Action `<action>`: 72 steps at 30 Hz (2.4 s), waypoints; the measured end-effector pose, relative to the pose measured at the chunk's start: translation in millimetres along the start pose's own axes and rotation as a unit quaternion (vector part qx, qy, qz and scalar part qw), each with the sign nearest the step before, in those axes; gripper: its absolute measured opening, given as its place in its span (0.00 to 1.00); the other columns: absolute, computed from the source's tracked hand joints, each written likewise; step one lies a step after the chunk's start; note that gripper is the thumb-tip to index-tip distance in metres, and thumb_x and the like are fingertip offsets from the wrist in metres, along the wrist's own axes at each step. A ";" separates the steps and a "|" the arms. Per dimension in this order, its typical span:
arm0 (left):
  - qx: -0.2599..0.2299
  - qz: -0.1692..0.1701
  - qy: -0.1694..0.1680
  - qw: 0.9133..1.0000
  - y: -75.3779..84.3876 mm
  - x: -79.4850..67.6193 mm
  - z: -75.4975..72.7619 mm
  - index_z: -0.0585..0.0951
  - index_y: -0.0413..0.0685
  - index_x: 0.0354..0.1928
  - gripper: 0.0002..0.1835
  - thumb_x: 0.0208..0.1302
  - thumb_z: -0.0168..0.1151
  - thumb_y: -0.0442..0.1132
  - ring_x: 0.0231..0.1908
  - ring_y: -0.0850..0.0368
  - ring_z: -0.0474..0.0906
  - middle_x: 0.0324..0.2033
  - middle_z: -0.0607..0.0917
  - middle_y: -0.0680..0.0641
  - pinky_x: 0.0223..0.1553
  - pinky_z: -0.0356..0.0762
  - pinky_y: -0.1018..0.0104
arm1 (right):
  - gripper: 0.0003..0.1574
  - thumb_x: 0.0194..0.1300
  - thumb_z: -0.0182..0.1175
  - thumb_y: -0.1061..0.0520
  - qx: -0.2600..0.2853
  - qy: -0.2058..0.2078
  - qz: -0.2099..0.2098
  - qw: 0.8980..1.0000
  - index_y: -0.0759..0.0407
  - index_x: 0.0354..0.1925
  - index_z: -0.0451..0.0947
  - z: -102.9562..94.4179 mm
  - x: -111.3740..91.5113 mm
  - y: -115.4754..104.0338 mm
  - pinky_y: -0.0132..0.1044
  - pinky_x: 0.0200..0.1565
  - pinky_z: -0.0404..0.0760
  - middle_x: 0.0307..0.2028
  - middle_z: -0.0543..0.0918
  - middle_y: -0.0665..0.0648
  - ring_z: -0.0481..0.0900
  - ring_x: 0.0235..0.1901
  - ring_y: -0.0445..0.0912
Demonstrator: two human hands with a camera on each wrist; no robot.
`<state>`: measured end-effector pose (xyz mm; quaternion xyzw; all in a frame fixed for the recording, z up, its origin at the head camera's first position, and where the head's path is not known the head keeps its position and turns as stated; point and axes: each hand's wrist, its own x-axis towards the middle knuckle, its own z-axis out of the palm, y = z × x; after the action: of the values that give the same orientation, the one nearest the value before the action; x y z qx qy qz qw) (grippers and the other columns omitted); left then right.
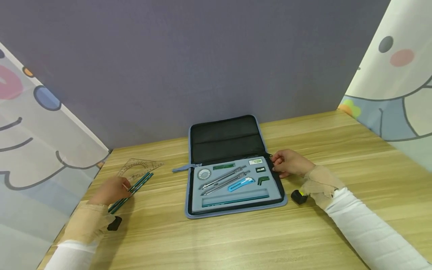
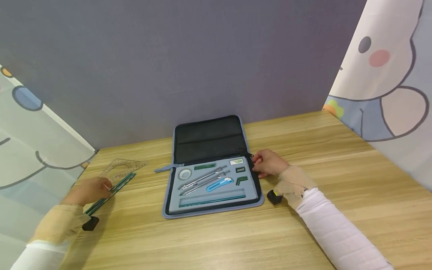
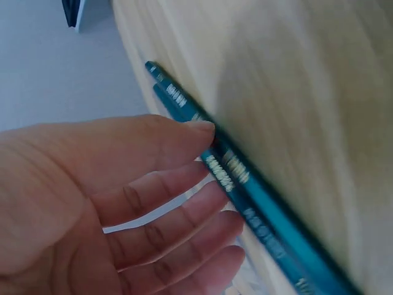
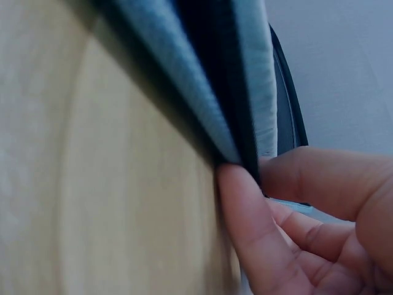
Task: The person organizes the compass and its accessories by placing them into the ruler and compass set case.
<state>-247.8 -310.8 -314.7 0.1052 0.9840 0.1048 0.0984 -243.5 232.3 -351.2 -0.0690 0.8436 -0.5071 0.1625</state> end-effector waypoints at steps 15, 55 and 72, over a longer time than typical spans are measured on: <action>-0.007 0.000 -0.003 1.000 -7.0 -3.5 5.7 0.79 0.31 0.35 0.10 0.50 0.63 0.30 0.30 0.50 0.77 0.29 0.82 0.42 0.32 0.75 0.54 | 0.23 0.59 0.57 0.69 0.000 0.002 0.000 1.000 0.79 0.51 0.64 2.8 -0.1 -3.0 0.35 0.29 0.82 0.32 0.71 0.58 0.74 0.26 0.42; -0.129 0.029 -0.084 0.988 -13.4 0.0 9.3 0.72 0.33 0.33 0.08 0.53 0.61 0.27 0.27 0.55 0.65 0.26 0.72 0.48 0.28 0.66 0.63 | 0.22 0.58 0.56 0.70 0.007 0.000 -0.009 1.000 0.80 0.49 0.64 0.8 0.8 2.2 0.34 0.28 0.82 0.31 0.71 0.57 0.74 0.25 0.41; -0.106 0.073 -0.032 0.991 -8.0 1.2 9.2 0.76 0.34 0.32 0.09 0.51 0.66 0.28 0.26 0.61 0.70 0.25 0.77 0.49 0.27 0.70 0.69 | 0.22 0.59 0.57 0.69 -0.001 0.000 -0.002 1.000 0.79 0.50 0.65 -0.1 0.1 0.8 0.35 0.28 0.82 0.32 0.71 0.57 0.74 0.25 0.42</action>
<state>-248.4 -316.5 -325.5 0.1695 0.9532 0.2122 0.1329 -243.6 232.8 -351.9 -0.0705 0.8440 -0.5067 0.1612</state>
